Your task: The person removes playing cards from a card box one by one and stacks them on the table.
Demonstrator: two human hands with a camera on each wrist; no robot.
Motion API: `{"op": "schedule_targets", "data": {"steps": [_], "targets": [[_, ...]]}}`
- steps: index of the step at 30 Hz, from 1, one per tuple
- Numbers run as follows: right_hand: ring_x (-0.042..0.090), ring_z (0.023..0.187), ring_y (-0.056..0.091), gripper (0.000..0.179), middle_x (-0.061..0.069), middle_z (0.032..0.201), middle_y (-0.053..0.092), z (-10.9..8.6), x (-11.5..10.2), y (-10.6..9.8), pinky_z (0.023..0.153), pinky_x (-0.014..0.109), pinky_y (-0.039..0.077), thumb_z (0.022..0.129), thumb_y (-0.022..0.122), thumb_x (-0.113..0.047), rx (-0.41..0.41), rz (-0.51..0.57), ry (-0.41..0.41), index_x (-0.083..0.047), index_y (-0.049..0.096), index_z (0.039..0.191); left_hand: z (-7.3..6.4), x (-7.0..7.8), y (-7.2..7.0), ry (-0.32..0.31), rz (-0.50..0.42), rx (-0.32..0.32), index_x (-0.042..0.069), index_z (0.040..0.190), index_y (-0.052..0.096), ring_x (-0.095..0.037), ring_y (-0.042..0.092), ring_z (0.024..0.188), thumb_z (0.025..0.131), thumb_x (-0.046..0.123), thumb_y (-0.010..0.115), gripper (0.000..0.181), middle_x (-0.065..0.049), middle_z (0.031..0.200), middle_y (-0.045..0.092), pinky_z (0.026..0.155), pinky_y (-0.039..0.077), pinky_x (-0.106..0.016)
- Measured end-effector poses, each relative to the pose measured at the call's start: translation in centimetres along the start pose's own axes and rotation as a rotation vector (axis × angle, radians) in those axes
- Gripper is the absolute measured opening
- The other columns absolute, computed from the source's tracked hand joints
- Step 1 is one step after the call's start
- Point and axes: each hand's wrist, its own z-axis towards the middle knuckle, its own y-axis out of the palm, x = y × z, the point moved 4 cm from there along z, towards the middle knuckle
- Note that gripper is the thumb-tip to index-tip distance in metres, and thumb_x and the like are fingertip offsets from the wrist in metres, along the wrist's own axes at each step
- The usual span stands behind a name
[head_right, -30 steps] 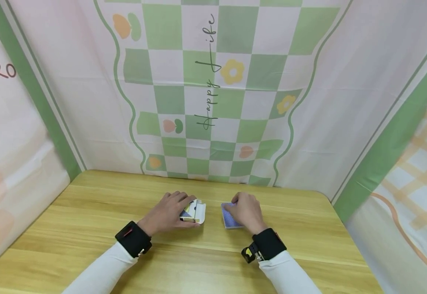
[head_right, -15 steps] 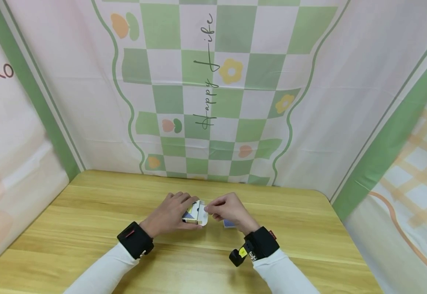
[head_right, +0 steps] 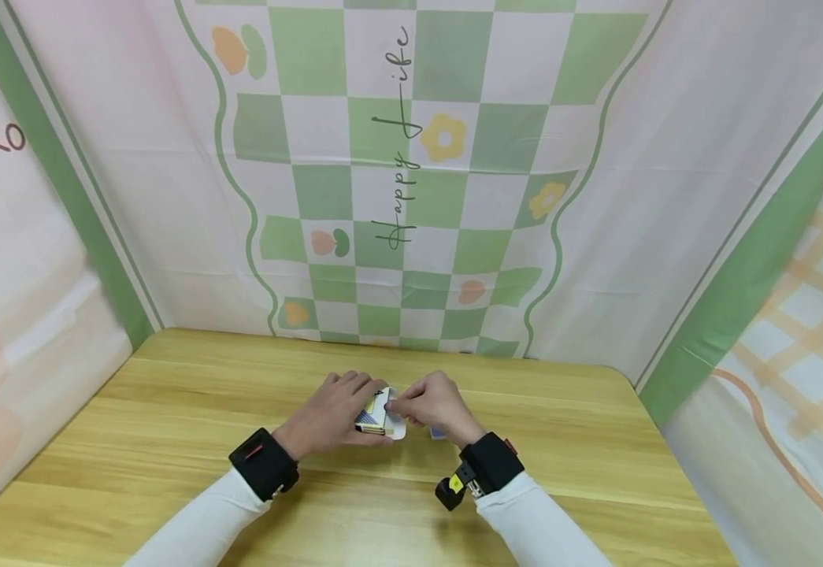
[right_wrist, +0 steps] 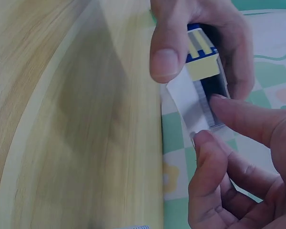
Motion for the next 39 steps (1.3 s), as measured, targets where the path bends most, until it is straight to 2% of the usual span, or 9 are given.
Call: {"op": "schedule_targets", "data": {"steps": [6, 10, 18, 24, 31, 36, 39], "targets": [[0.015, 0.051, 0.046, 0.021, 0.016, 0.068, 0.059, 0.3, 0.3, 0.1, 0.051, 0.029, 0.037, 0.078, 0.071, -0.03, 0.037, -0.063, 0.015, -0.009, 0.071, 0.075, 0.1, 0.2, -0.1, 0.018, 0.013, 0.017, 0.015, 0.123, 0.049, -0.016, 0.05, 0.093, 0.073, 0.075, 0.05, 0.079, 0.001, 0.105, 0.054, 0.071, 0.038, -0.036], [0.013, 0.05, 0.045, 0.02, 0.015, 0.068, 0.06, 0.3, 0.2, 0.1, 0.05, 0.028, 0.036, 0.078, 0.071, -0.029, 0.052, -0.096, 0.009, -0.01, 0.07, 0.074, 0.1, 0.3, -0.1, 0.028, 0.014, 0.036, 0.014, 0.123, 0.049, -0.015, 0.05, 0.091, 0.072, 0.075, 0.052, 0.079, 0.002, 0.104, 0.053, 0.071, 0.038, -0.036], [0.018, 0.058, 0.048, 0.018, 0.01, 0.077, 0.061, 0.4, 0.5, -0.2, 0.055, 0.03, 0.038, 0.081, 0.068, -0.024, -0.017, -0.025, 0.008, -0.006, 0.07, 0.084, 0.1, 0.2, 0.1, 0.024, 0.016, 0.031, 0.014, 0.122, 0.049, -0.016, 0.05, 0.093, 0.072, 0.074, 0.052, 0.078, 0.001, 0.106, 0.055, 0.07, 0.037, -0.035], [0.023, 0.065, 0.05, 0.024, 0.014, 0.081, 0.058, 0.1, 0.8, -0.8, 0.063, 0.038, 0.042, 0.083, 0.066, -0.023, -0.071, 0.061, 0.021, 0.0, 0.065, 0.089, 0.0, -0.1, 0.1, 0.006, 0.014, 0.009, 0.014, 0.122, 0.049, -0.015, 0.049, 0.093, 0.073, 0.074, 0.051, 0.078, 0.001, 0.105, 0.055, 0.072, 0.036, -0.035], [0.018, 0.067, 0.05, 0.024, 0.013, 0.082, 0.057, -0.5, 0.8, -1.7, 0.068, 0.039, 0.044, 0.085, 0.063, -0.021, -0.088, 0.063, 0.04, 0.002, 0.063, 0.092, -0.4, -0.3, -0.1, -0.017, -0.018, 0.011, 0.016, 0.123, 0.049, -0.015, 0.049, 0.094, 0.072, 0.073, 0.053, 0.076, 0.001, 0.105, 0.054, 0.074, 0.037, -0.037], [0.023, 0.072, 0.055, 0.025, 0.017, 0.086, 0.058, -0.8, 0.9, -1.9, 0.072, 0.042, 0.046, 0.085, 0.062, -0.02, -0.099, 0.047, 0.035, 0.003, 0.06, 0.095, -0.5, -0.5, -0.1, -0.023, -0.023, 0.019, 0.016, 0.122, 0.05, -0.016, 0.048, 0.093, 0.072, 0.073, 0.054, 0.077, 0.001, 0.105, 0.054, 0.074, 0.037, -0.038], [0.028, 0.076, 0.056, 0.025, 0.016, 0.086, 0.059, -0.9, 1.1, -2.0, 0.073, 0.041, 0.047, 0.085, 0.063, -0.021, -0.098, 0.044, 0.04, 0.002, 0.06, 0.094, -0.6, -0.6, -0.1, -0.024, -0.009, 0.025, 0.016, 0.122, 0.05, -0.016, 0.048, 0.092, 0.071, 0.074, 0.053, 0.077, 0.001, 0.105, 0.054, 0.073, 0.038, -0.038]]}}
